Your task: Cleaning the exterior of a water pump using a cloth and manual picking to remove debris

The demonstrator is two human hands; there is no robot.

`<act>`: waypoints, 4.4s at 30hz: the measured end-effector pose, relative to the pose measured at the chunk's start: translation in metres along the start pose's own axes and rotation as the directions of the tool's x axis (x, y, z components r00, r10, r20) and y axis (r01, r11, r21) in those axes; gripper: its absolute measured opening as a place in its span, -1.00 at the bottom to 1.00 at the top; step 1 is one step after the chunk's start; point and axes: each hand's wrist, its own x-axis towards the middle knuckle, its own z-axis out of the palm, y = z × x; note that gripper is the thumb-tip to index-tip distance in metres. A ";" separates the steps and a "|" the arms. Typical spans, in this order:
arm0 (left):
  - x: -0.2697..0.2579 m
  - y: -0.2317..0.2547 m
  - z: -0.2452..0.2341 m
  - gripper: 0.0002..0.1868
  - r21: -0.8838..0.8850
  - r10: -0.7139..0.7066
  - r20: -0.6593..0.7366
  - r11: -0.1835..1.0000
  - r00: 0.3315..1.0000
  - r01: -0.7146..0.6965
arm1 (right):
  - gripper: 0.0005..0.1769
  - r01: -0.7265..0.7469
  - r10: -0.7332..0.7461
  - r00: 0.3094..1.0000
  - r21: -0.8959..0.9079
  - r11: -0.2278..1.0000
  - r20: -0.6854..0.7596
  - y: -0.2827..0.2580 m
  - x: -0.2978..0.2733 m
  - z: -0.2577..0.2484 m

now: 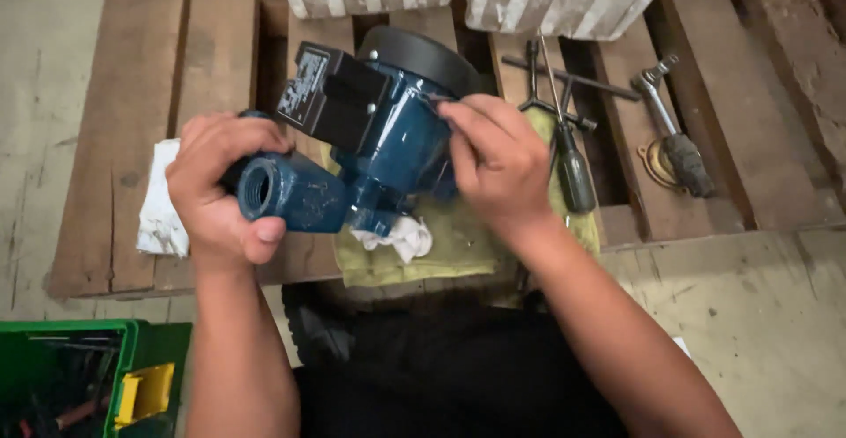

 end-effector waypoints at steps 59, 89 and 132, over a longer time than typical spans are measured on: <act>0.032 -0.007 0.088 -0.26 -0.150 -0.641 0.281 0.706 0.714 0.692 | -0.91 -0.891 0.825 0.453 0.131 0.435 0.340 0.038 0.026 -0.072; 0.043 0.096 0.056 -0.82 -0.545 -0.529 0.121 0.672 0.840 0.502 | -0.79 -0.639 0.503 0.767 0.550 0.538 0.399 -0.021 0.028 -0.085; -0.032 0.064 -0.002 -0.87 -0.081 -0.495 0.332 0.833 0.803 0.547 | -0.86 -0.777 0.610 0.582 0.146 0.612 0.538 0.006 0.010 -0.136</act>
